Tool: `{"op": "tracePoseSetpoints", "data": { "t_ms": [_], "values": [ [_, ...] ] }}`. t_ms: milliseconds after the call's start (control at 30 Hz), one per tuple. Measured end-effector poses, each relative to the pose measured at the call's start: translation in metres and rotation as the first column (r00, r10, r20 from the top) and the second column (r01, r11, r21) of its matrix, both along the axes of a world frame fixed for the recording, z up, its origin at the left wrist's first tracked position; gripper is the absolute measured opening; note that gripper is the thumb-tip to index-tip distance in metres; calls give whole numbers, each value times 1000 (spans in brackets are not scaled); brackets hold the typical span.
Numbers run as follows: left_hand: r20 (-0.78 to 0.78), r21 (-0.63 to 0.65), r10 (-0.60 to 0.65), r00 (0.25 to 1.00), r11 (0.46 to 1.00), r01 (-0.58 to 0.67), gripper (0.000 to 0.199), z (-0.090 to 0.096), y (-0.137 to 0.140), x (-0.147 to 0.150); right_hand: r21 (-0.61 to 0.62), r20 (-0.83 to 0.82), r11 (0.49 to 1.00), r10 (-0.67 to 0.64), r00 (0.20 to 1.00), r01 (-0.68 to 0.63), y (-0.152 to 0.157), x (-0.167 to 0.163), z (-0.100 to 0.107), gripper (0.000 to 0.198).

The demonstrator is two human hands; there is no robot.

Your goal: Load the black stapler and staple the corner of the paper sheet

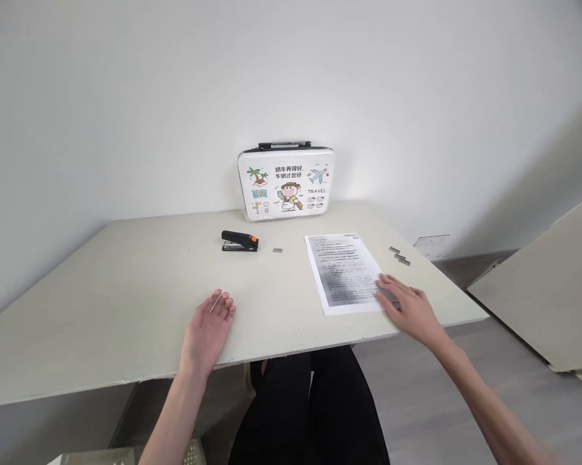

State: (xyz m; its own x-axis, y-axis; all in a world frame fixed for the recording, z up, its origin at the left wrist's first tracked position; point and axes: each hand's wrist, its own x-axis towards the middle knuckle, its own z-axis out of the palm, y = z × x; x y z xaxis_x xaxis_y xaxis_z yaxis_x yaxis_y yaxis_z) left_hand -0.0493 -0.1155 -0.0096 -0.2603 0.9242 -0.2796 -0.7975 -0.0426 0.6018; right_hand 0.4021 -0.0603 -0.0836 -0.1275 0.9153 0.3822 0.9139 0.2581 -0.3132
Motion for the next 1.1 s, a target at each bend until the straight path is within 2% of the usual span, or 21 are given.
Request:
{"op": "tracePoseSetpoints", "data": {
  "t_ms": [200, 267, 333, 400, 500, 567, 633, 667, 733, 800, 867, 933, 1000, 1100],
  "values": [
    [-234, -2, -19, 972, 1000, 19, 21, -3, -1, 5, 49, 11, 995, 88, 996, -88, -73, -58, 8, 38],
    [-387, 39, -42, 921, 997, 61, 20, -4, -3, 9, 63, -10, 993, 104, 995, -103, -90, -73, 11, 36],
    [-596, 69, -56, 801, 990, 120, 17, -5, -6, 15, 65, -19, 990, 123, 992, -122, -100, -86, 14, 34],
    [-805, 66, -65, 590, 978, 197, 14, -5, -11, 20, 63, -17, 986, 157, 987, -156, -106, -99, 18, 32],
    [-984, 52, -9, 178, 941, 335, 23, -9, -13, 22, 59, 4, 974, 220, 975, -220, -109, -122, 23, 31],
    [-992, 23, 71, -103, 914, 406, 32, -14, -11, 16, 44, 16, 966, 254, 967, -254, -110, -142, 29, 31],
    [-927, -50, 112, -359, 910, 413, 42, -20, -6, 2, 22, 4, 955, 295, 955, -295, -110, -165, 35, 30],
    [-880, -88, 113, -461, 915, 393, 47, -23, -2, -8, 9, -11, 946, 324, 946, -324, -109, -176, 39, 30],
    [-792, -150, 98, -603, 925, 348, 56, -27, 5, -32, -29, -49, 913, 405, 913, -407, -105, -195, 48, 30],
    [-733, -185, 93, -674, 926, 329, 59, -29, 12, -59, -72, -108, 856, 504, 857, -512, -97, -206, 56, 31],
    [-703, -194, 96, -705, 927, 320, 61, -27, 19, -84, -101, -189, 793, 578, 794, -601, -85, -208, 61, 33],
    [-689, -205, 85, -720, 930, 306, 62, -24, 27, -103, -113, -271, 762, 594, 757, -638, -68, -200, 60, 35],
    [-685, -220, 67, -726, 930, 294, 64, -21, 35, -115, -114, -336, 782, 551, 764, -613, -47, -185, 55, 37],
    [-695, -226, 63, -716, 927, 300, 66, -18, 45, -125, -118, -407, 843, 440, 800, -524, -14, -154, 44, 35]
  ]
}}
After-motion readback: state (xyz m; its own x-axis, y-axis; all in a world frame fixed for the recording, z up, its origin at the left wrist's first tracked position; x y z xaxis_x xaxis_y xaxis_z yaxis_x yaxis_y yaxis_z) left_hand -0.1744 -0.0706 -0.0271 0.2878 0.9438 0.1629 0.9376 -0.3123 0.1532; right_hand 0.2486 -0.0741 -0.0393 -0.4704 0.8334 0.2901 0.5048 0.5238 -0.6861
